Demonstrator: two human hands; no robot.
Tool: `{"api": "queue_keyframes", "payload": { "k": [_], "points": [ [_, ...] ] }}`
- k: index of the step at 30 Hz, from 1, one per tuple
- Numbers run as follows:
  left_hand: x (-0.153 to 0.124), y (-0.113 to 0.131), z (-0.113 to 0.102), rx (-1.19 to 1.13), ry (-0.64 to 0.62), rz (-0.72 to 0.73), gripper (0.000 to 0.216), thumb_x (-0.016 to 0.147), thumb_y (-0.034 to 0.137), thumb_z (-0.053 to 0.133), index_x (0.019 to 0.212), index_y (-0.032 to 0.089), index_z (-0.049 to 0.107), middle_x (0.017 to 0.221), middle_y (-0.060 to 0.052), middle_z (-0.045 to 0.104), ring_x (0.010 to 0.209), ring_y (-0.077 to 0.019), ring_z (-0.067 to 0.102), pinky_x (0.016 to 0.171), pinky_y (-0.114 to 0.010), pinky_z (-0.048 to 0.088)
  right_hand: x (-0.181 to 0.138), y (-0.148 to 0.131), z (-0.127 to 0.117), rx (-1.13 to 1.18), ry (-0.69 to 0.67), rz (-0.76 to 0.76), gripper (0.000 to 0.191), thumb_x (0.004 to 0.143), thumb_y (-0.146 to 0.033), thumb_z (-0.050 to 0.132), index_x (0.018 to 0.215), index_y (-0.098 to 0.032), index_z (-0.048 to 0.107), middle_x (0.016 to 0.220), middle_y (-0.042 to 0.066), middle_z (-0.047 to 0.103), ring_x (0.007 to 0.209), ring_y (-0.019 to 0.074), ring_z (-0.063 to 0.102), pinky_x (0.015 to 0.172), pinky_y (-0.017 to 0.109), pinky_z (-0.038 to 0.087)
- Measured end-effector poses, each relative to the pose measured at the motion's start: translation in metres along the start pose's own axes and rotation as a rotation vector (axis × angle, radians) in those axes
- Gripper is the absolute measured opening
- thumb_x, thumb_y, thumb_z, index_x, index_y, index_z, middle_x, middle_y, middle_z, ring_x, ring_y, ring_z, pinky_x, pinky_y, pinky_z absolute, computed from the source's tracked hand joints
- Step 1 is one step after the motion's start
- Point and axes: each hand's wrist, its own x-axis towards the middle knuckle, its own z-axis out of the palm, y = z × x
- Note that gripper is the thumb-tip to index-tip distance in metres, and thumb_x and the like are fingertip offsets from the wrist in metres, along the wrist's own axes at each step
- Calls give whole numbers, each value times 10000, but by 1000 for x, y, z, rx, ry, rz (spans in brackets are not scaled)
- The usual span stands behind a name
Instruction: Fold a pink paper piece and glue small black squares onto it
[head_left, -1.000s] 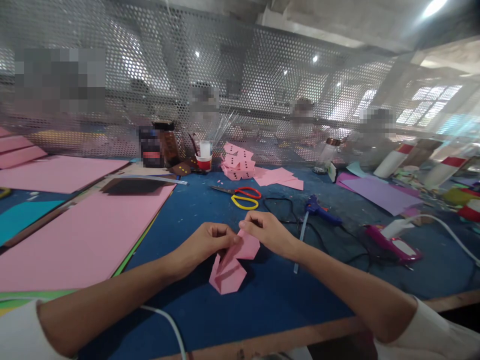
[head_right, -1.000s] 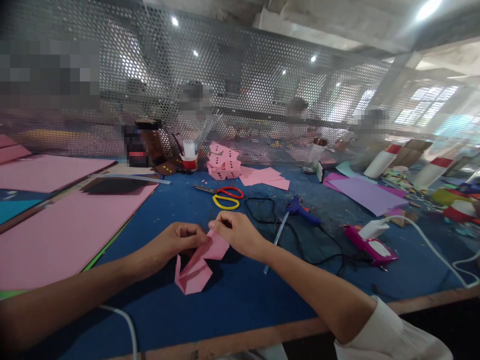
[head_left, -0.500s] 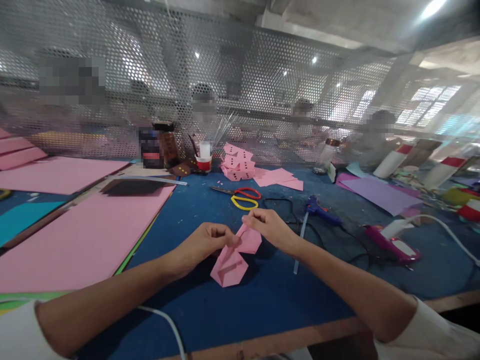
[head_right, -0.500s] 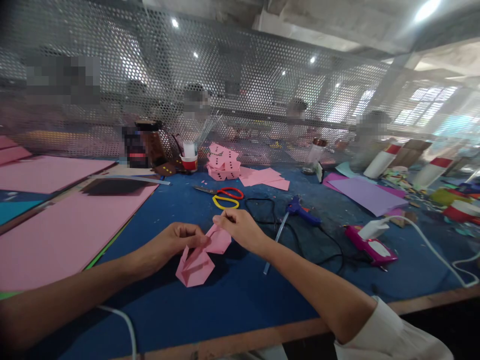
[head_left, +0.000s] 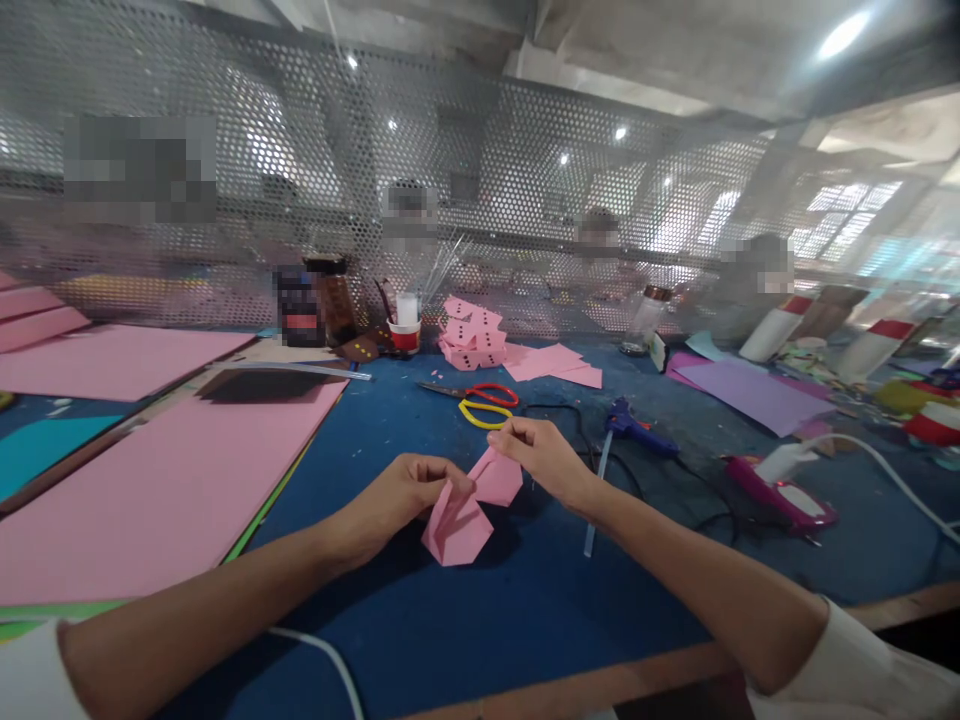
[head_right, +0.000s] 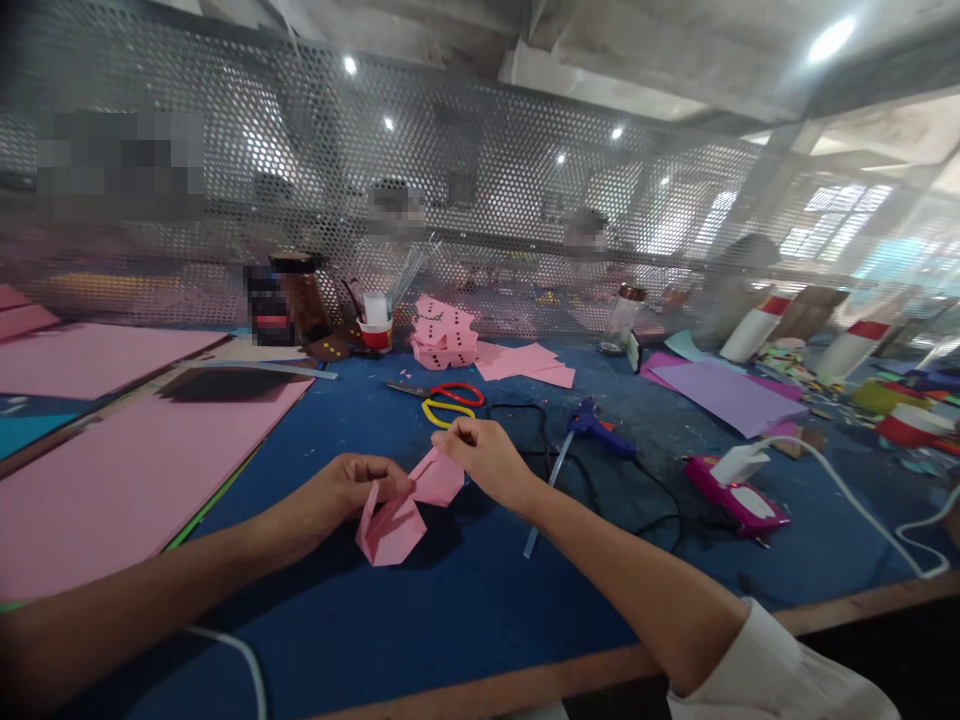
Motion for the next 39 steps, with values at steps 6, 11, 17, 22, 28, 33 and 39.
{"api": "queue_keyframes", "payload": {
  "k": [6,11,17,22,28,33,39],
  "points": [
    [-2,0,-3,-11,38,-3,113,687,263,657,679,151,668,606,16,619,522,-105,501,511,-201,352,7,4,-10,-149,-50,-10,476,966,-428,263,799,-149,609,699,11,590,636,116,536,590,223,397],
    [-1,-1,-19,89,55,-10,205,673,327,698,723,128,718,664,-33,674,569,-140,553,553,-235,390,32,6,-20,-437,3,-27,261,929,-315,427,1029,-158,609,947,54,662,815,140,597,762,265,429],
    [1,-7,-37,198,41,6,312,630,380,760,826,139,730,747,-47,702,615,-150,577,565,-229,400,79,8,-15,-810,-86,-13,275,872,-290,585,1106,-145,596,1117,103,602,1029,209,560,893,352,433],
    [4,-11,-41,258,27,38,293,586,367,787,773,146,734,680,-19,680,582,-130,549,537,-211,380,103,11,0,-1040,-166,61,327,907,-325,551,1188,-157,538,1187,90,558,990,207,586,827,407,504],
    [8,-14,-44,293,-2,33,306,565,400,783,741,155,734,648,-7,665,566,-136,539,518,-217,376,110,11,5,-1137,-186,144,331,903,-324,557,1185,-150,541,1181,94,561,989,208,587,828,403,502],
    [7,-13,-44,260,6,11,282,574,381,785,743,161,734,642,0,665,571,-132,541,531,-213,382,97,15,-6,-1067,-172,150,326,910,-326,548,1190,-160,536,1183,83,560,986,205,587,825,410,505],
    [4,-10,-39,197,26,55,329,625,387,767,816,124,713,740,-56,693,626,-153,587,579,-239,424,72,3,-16,-823,-128,90,286,865,-325,581,1076,-134,614,1128,148,595,1023,235,562,843,330,428]
  ]
}}
